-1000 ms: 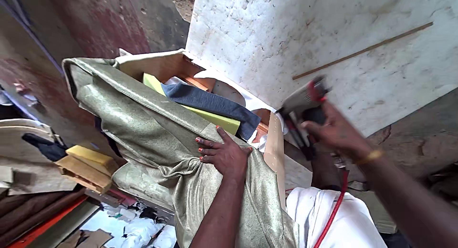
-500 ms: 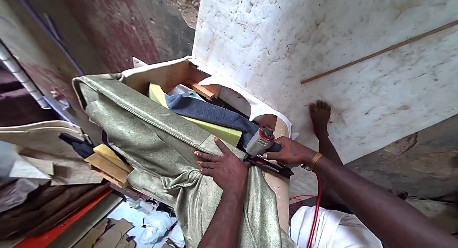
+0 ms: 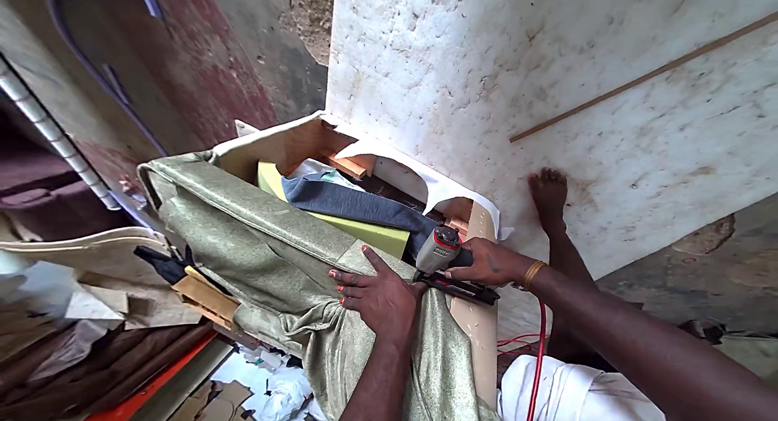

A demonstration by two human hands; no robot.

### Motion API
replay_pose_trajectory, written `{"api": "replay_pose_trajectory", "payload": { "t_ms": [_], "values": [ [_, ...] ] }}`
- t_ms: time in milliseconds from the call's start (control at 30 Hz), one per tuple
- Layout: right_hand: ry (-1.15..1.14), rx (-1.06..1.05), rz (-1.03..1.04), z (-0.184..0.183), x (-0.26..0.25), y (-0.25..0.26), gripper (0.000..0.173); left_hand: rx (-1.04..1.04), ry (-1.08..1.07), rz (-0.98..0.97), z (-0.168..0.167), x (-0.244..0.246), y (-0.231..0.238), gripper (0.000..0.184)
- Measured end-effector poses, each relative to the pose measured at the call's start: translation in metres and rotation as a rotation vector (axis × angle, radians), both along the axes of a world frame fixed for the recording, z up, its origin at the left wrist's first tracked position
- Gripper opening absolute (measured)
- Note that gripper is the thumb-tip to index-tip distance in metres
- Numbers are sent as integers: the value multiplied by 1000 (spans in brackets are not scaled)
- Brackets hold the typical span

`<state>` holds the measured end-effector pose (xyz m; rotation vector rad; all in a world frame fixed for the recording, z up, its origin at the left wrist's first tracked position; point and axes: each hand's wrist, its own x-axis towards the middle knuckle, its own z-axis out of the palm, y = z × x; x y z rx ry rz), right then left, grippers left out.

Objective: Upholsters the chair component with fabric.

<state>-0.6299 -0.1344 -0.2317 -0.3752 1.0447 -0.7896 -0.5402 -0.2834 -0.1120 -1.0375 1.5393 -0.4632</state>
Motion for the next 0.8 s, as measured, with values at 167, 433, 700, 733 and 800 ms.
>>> {"api": "replay_pose_trajectory", "payload": {
  "t_ms": [167, 433, 700, 733, 800],
  "values": [
    [23, 7, 38, -2, -1, 5, 38, 1, -28, 1, -2, 0, -2, 150],
    [19, -11, 69, -5, -1, 12, 39, 9, -46, 14, -1, 1, -3, 158],
    [10, -9, 89, -4, -5, 21, 36, 11, -21, 7, -1, 3, -4, 163],
    [9, -6, 83, -4, -3, 24, 36, 11, -26, 3, -1, 3, -4, 165],
    [17, -25, 95, -3, -3, 22, 35, 14, -35, -9, 1, 2, -5, 165]
  ]
}}
